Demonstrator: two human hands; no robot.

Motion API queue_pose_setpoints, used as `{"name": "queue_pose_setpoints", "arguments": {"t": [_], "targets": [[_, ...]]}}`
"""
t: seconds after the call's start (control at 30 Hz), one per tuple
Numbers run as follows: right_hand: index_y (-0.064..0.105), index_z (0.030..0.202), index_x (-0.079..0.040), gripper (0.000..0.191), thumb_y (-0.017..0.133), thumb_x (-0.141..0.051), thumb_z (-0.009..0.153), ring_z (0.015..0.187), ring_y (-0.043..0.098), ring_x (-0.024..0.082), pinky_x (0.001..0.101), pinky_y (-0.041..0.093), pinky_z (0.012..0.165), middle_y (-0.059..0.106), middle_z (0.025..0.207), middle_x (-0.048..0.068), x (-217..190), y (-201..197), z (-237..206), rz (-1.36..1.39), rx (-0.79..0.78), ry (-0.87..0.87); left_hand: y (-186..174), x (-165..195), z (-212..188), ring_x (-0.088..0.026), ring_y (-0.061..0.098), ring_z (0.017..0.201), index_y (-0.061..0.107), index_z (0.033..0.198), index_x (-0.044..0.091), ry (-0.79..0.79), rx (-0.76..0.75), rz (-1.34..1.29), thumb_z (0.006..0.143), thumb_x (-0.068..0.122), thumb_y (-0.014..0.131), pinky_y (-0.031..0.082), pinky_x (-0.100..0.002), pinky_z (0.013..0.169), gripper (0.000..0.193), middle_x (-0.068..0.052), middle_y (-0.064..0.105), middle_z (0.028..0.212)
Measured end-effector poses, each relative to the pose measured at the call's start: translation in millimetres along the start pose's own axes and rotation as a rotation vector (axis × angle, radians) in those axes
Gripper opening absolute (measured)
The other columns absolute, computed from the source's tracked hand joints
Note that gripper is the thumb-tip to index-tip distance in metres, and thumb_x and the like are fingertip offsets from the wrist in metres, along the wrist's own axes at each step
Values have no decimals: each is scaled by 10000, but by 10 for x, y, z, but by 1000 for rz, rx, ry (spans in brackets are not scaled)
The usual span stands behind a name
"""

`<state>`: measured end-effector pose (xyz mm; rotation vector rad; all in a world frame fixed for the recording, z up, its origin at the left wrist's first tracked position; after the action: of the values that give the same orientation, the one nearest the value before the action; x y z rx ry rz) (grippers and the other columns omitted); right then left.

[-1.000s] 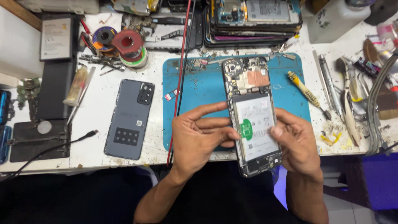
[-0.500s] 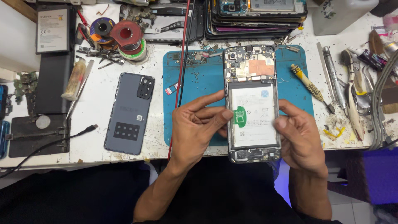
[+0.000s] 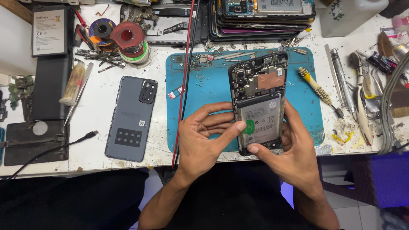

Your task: The person repairs a smartphone at a cluttered workbench. They use a screwdriver on the phone, pry the back cover off by hand, remove the battery cover, then use a metal pry tool to work along the edge of the screen assembly, and finally set the opened phone down on the mat.

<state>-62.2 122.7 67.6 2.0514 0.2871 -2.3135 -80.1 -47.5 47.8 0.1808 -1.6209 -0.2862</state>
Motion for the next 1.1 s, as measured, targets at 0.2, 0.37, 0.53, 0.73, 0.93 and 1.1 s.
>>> {"name": "queue_pose_setpoints", "arguments": {"t": [0.2,0.37,0.53,0.73,0.93,1.1], "targets": [[231,1595,81,992,807,26,790,1281,625,235,367,570,1058,568,1423,196,-47,27,-1,-38,11,-11,-1,-27,14,-202,791,954,641,1260,-63,1,-8,-9,874,24,794,650,-266,847,424,-210,791,1084],[218,1600,80,988,796,29,801,1280,630,239,367,577,1051,572,1420,201,-14,35,-15,-11,21,5,-13,-31,21,-205,789,965,640,1265,-67,-3,-15,-5,873,17,793,652,-270,856,429,-215,788,1089],[219,1598,78,979,796,26,808,1300,618,241,369,580,1053,539,1454,204,-44,61,-29,-26,19,-9,-19,-70,20,-221,787,968,635,1271,-75,-37,-16,-60,877,2,781,666,-290,855,427,-233,781,1096],[215,1624,59,1119,887,-75,739,1365,558,257,384,490,1135,525,1482,180,-98,81,-13,-104,43,-41,-8,-118,10,-235,782,976,619,1277,-83,-67,-25,-104,869,-3,784,677,-315,847,447,-246,768,1113],[221,1615,-8,1277,967,-217,599,1207,556,303,414,472,1036,520,1309,187,-159,-26,55,-705,49,-131,105,-107,-25,-203,763,964,606,1144,-57,-65,-103,7,836,34,823,664,-313,816,388,-166,748,1057],[217,1617,-55,1285,927,-217,559,1208,602,323,410,499,1027,554,1352,207,-142,-150,292,-646,-172,-36,-220,341,-191,-172,783,839,640,988,8,150,-126,669,826,212,915,641,-300,760,379,-79,756,915]]}}
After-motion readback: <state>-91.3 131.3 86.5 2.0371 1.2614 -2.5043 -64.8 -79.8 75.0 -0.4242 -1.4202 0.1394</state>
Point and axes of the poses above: each hand's wrist, its own z-axis towards the middle knuckle, its own y-axis out of the palm, x = y × z, the point moved 10 cm from there along z, towards the middle knuckle
